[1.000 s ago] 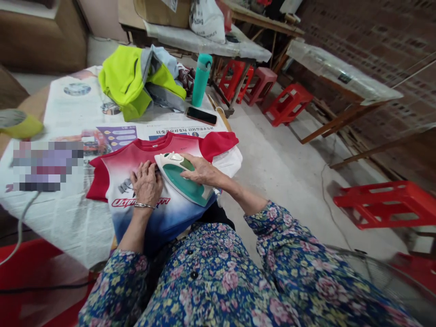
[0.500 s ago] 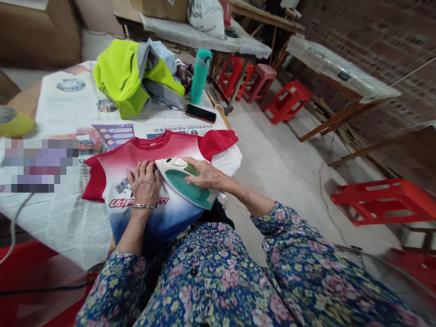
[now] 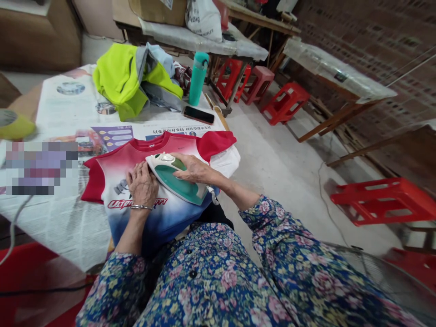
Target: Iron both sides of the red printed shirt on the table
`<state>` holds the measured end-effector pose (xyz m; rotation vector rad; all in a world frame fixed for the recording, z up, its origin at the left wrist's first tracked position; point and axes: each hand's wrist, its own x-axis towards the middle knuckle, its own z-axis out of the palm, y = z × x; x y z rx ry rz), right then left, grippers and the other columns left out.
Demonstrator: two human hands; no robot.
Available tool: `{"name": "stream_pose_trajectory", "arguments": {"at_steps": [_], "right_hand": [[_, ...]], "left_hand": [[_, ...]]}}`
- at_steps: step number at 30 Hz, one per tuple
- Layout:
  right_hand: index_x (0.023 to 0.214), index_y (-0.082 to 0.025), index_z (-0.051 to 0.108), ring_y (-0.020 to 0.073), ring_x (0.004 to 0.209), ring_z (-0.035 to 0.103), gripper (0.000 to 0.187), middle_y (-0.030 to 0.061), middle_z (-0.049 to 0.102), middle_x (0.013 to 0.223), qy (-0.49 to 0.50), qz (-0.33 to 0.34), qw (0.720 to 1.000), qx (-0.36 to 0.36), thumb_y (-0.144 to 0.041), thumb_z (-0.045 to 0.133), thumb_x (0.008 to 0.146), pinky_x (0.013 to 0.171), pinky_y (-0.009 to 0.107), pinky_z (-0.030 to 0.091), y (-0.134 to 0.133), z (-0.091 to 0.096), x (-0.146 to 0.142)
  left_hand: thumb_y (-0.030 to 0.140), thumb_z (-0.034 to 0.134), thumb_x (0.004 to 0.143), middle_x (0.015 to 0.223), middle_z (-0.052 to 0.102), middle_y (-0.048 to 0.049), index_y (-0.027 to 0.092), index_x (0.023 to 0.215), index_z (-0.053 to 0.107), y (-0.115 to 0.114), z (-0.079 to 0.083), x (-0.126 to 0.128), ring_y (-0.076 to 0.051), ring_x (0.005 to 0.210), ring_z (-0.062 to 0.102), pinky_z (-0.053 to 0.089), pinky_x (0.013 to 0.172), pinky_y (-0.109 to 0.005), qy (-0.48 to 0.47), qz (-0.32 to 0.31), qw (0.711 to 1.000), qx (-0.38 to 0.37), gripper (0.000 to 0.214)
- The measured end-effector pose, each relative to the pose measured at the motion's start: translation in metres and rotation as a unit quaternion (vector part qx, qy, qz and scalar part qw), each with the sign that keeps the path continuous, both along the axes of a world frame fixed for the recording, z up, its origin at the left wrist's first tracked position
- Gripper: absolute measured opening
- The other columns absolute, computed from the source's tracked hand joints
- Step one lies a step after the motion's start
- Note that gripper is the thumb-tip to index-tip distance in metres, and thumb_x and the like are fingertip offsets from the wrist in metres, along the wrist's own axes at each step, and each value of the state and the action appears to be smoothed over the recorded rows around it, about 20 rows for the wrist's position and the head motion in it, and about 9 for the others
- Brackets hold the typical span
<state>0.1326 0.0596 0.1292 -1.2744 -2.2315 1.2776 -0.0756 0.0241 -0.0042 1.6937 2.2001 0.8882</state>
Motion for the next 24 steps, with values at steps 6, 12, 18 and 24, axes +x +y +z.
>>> {"name": "stream_pose_trajectory", "arguments": {"at_steps": [6, 12, 18, 24], "right_hand": [[0.154, -0.023, 0.071, 0.0319, 0.124, 0.077, 0.062, 0.0114, 0.082, 0.140, -0.001, 0.002, 0.999, 0.048, -0.020, 0.078, 0.092, 0.112, 0.048, 0.059, 0.000, -0.006, 0.004], [0.158, -0.024, 0.069, 0.0318, 0.127, 0.077, 0.068, 0.0101, 0.081, 0.146, 0.017, -0.002, 0.998, 0.059, -0.023, 0.080, 0.091, 0.116, 0.051, 0.058, -0.003, -0.020, 0.013], [0.157, -0.022, 0.070, 0.0312, 0.125, 0.077, 0.066, 0.0110, 0.081, 0.142, 0.011, -0.005, 0.999, 0.047, -0.023, 0.080, 0.092, 0.114, 0.049, 0.059, -0.004, -0.018, 0.014], [0.154, -0.026, 0.071, 0.0267, 0.109, 0.077, 0.060, 0.0057, 0.083, 0.126, -0.003, -0.009, 1.000, 0.029, -0.020, 0.077, 0.095, 0.107, 0.044, 0.060, -0.007, -0.005, 0.009]], "left_hand": [[0.026, 0.050, 0.099, 0.165, 0.069, -0.0208, 0.019, 0.157, 0.068, -0.002, -0.003, -0.001, -0.040, 0.164, 0.054, 0.022, 0.145, -0.067, -0.008, -0.018, 0.999, 0.038, 0.061], [0.031, 0.051, 0.103, 0.165, 0.069, -0.0189, 0.022, 0.149, 0.073, -0.004, -0.004, -0.001, -0.039, 0.163, 0.055, 0.023, 0.144, -0.067, -0.008, -0.026, 0.999, 0.043, 0.052], [0.034, 0.045, 0.107, 0.164, 0.069, -0.0203, 0.021, 0.145, 0.074, -0.003, -0.002, 0.000, -0.039, 0.161, 0.056, 0.023, 0.144, -0.067, -0.014, -0.020, 0.999, 0.042, 0.050], [0.034, 0.046, 0.105, 0.166, 0.067, -0.0223, 0.019, 0.148, 0.071, -0.004, -0.002, -0.001, -0.039, 0.163, 0.055, 0.025, 0.143, -0.065, -0.005, -0.020, 0.999, 0.033, 0.052]]}}
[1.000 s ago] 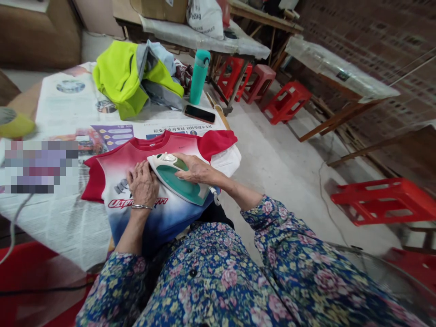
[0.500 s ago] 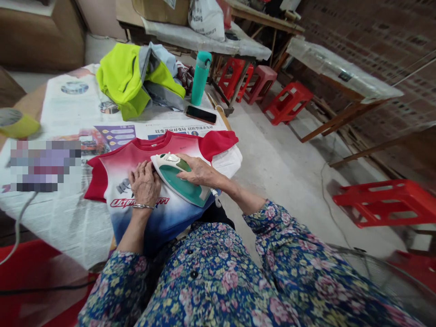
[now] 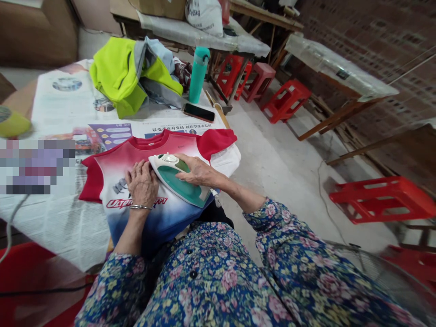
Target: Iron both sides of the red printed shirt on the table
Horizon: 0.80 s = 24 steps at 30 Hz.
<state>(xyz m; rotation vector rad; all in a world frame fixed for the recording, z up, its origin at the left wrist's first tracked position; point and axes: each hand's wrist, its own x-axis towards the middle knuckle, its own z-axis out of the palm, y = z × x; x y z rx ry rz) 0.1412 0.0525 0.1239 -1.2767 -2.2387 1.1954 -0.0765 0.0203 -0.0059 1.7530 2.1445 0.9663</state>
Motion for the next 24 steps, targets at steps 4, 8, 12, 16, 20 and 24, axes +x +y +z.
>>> {"name": "stream_pose_trajectory", "arguments": {"at_steps": [4, 8, 12, 16, 20, 24], "right_hand": [[0.161, -0.019, 0.066, 0.0248, 0.101, 0.075, 0.066, 0.0082, 0.081, 0.124, 0.001, -0.002, 1.000, -0.022, -0.018, 0.077, 0.096, 0.096, 0.039, 0.062, 0.000, 0.004, -0.003], [0.163, -0.018, 0.066, 0.0266, 0.099, 0.077, 0.068, 0.0076, 0.082, 0.115, 0.000, -0.009, 1.000, -0.024, -0.021, 0.080, 0.096, 0.091, 0.039, 0.062, 0.001, 0.003, -0.004], [0.150, -0.024, 0.076, 0.0273, 0.114, 0.078, 0.061, 0.0070, 0.082, 0.127, 0.017, -0.010, 1.000, 0.008, -0.017, 0.083, 0.090, 0.104, 0.041, 0.061, 0.002, 0.001, -0.004], [0.155, -0.024, 0.073, 0.0287, 0.123, 0.078, 0.062, 0.0076, 0.082, 0.137, 0.029, -0.015, 0.999, -0.016, -0.018, 0.083, 0.094, 0.109, 0.045, 0.062, 0.000, 0.001, -0.004], [0.154, -0.024, 0.075, 0.0303, 0.133, 0.076, 0.063, 0.0089, 0.082, 0.143, 0.054, -0.013, 0.998, -0.002, -0.016, 0.084, 0.092, 0.117, 0.047, 0.060, 0.000, -0.003, -0.003], [0.156, -0.023, 0.074, 0.0310, 0.139, 0.074, 0.066, 0.0108, 0.080, 0.148, 0.057, -0.015, 0.998, 0.024, -0.020, 0.086, 0.091, 0.123, 0.048, 0.057, 0.001, -0.012, 0.000]], "left_hand": [[0.030, 0.047, 0.103, 0.165, 0.068, -0.0198, 0.021, 0.150, 0.069, 0.001, -0.003, 0.000, -0.037, 0.161, 0.057, 0.027, 0.143, -0.063, 0.014, 0.006, 1.000, 0.005, 0.053], [0.029, 0.049, 0.101, 0.163, 0.070, -0.0196, 0.022, 0.151, 0.069, 0.002, -0.006, -0.001, -0.038, 0.160, 0.057, 0.027, 0.143, -0.064, 0.015, 0.008, 1.000, 0.010, 0.054], [0.029, 0.049, 0.101, 0.163, 0.070, -0.0200, 0.020, 0.151, 0.069, 0.001, -0.004, -0.001, -0.038, 0.161, 0.057, 0.027, 0.143, -0.063, 0.011, 0.005, 1.000, 0.007, 0.055], [0.029, 0.049, 0.100, 0.166, 0.067, -0.0221, 0.018, 0.152, 0.068, 0.000, 0.001, 0.000, -0.040, 0.163, 0.055, 0.026, 0.144, -0.064, 0.007, 0.002, 1.000, -0.007, 0.056], [0.029, 0.049, 0.100, 0.166, 0.067, -0.0216, 0.019, 0.152, 0.068, -0.001, 0.004, 0.000, -0.039, 0.162, 0.055, 0.026, 0.144, -0.065, 0.006, -0.001, 1.000, -0.009, 0.056], [0.031, 0.051, 0.101, 0.165, 0.068, -0.0195, 0.022, 0.148, 0.071, -0.001, 0.004, -0.001, -0.039, 0.162, 0.056, 0.026, 0.143, -0.064, 0.006, -0.010, 1.000, -0.010, 0.052]]}}
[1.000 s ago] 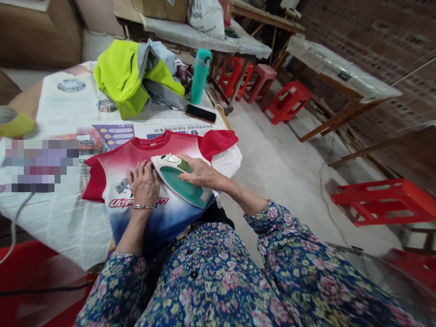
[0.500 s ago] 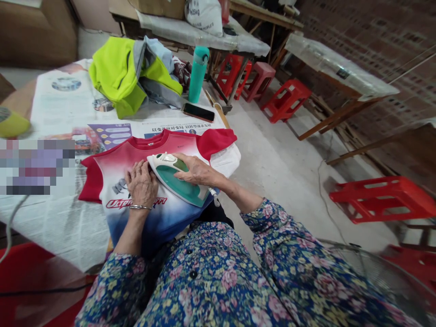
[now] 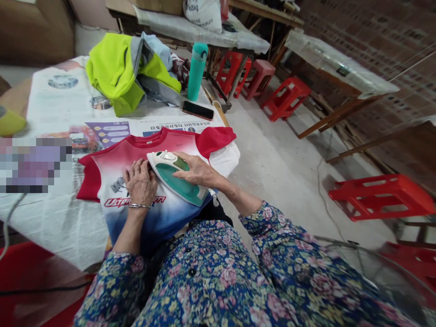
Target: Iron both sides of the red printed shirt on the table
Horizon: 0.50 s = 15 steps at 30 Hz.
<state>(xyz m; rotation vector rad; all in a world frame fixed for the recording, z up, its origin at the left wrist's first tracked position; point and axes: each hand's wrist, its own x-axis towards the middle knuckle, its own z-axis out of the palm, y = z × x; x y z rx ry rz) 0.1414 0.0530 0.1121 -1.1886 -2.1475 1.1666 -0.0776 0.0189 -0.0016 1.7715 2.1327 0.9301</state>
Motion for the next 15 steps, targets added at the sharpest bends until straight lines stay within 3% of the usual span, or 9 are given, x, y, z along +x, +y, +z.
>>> {"name": "stream_pose_trajectory", "arguments": {"at_steps": [15], "right_hand": [[0.158, -0.026, 0.073, 0.0345, 0.149, 0.070, 0.067, 0.0108, 0.076, 0.158, 0.009, -0.010, 1.000, 0.018, -0.025, 0.086, 0.093, 0.130, 0.056, 0.053, -0.0029, -0.0070, 0.0037]], "left_hand": [[0.029, 0.055, 0.100, 0.165, 0.069, -0.0190, 0.023, 0.142, 0.076, 0.0003, -0.0047, -0.0010, -0.041, 0.162, 0.054, 0.025, 0.142, -0.068, -0.003, -0.006, 1.000, 0.021, 0.047]]}}
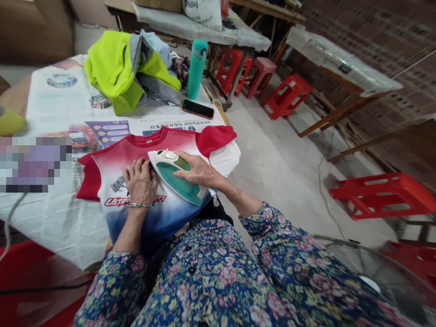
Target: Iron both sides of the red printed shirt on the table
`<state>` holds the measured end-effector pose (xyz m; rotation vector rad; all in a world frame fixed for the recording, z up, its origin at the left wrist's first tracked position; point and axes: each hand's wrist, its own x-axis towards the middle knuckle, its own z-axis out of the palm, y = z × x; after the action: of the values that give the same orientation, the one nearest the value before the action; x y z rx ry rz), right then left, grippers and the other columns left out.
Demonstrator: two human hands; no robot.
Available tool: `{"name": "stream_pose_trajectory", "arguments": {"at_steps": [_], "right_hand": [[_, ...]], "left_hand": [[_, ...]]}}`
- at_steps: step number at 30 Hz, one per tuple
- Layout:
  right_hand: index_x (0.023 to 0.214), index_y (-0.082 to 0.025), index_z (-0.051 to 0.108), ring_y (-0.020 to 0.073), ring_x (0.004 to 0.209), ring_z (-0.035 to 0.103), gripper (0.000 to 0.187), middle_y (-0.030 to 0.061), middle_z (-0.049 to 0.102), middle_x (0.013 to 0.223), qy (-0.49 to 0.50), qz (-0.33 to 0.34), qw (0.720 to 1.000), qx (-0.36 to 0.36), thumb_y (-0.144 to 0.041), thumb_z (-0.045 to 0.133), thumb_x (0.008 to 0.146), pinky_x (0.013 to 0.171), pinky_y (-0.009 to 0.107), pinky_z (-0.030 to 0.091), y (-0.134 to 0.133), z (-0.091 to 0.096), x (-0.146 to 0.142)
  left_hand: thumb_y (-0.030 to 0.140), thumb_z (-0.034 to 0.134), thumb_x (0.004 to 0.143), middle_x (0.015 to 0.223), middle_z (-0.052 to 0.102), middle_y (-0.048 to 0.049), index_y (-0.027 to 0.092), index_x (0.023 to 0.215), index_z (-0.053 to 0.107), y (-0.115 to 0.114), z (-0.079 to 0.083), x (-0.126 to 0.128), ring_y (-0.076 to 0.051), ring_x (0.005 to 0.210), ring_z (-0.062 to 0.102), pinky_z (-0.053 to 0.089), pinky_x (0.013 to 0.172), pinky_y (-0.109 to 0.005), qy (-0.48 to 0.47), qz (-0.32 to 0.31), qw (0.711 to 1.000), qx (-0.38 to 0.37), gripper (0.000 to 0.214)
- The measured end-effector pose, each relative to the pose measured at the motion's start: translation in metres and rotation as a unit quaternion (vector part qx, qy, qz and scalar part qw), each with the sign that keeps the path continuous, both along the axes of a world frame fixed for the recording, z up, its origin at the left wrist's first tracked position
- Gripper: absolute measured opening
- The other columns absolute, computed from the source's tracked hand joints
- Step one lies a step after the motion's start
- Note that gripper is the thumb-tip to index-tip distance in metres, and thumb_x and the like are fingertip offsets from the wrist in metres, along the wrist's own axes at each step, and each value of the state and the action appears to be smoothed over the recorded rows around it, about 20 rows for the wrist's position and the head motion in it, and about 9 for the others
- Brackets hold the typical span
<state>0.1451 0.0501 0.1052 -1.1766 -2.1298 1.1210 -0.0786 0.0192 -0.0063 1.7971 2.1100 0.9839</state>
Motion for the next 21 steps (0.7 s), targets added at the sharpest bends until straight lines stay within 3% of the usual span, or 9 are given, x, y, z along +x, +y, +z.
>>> {"name": "stream_pose_trajectory", "arguments": {"at_steps": [8, 12, 21], "right_hand": [[0.165, -0.023, 0.066, 0.0347, 0.139, 0.075, 0.071, 0.0117, 0.082, 0.145, 0.004, -0.015, 1.000, 0.002, -0.031, 0.082, 0.096, 0.126, 0.057, 0.056, -0.011, 0.001, 0.007], [0.166, -0.026, 0.065, 0.0348, 0.133, 0.076, 0.072, 0.0096, 0.084, 0.139, 0.000, -0.030, 1.000, 0.001, -0.030, 0.083, 0.096, 0.124, 0.059, 0.057, -0.015, 0.001, 0.009], [0.158, -0.024, 0.069, 0.0322, 0.126, 0.079, 0.065, 0.0084, 0.085, 0.131, -0.036, -0.028, 0.999, -0.008, -0.027, 0.083, 0.095, 0.115, 0.053, 0.061, -0.003, 0.003, -0.002]], "left_hand": [[0.034, 0.052, 0.103, 0.164, 0.068, -0.0222, 0.020, 0.138, 0.077, 0.000, 0.000, 0.000, -0.041, 0.161, 0.056, 0.027, 0.141, -0.068, 0.008, -0.005, 1.000, 0.004, 0.045], [0.032, 0.054, 0.102, 0.163, 0.069, -0.0214, 0.021, 0.138, 0.077, -0.001, 0.000, 0.000, -0.041, 0.161, 0.056, 0.025, 0.142, -0.068, 0.008, -0.003, 1.000, 0.007, 0.044], [0.033, 0.053, 0.102, 0.164, 0.069, -0.0203, 0.022, 0.137, 0.077, -0.001, 0.000, -0.001, -0.040, 0.161, 0.056, 0.024, 0.142, -0.069, 0.014, 0.003, 1.000, -0.002, 0.043]]}}
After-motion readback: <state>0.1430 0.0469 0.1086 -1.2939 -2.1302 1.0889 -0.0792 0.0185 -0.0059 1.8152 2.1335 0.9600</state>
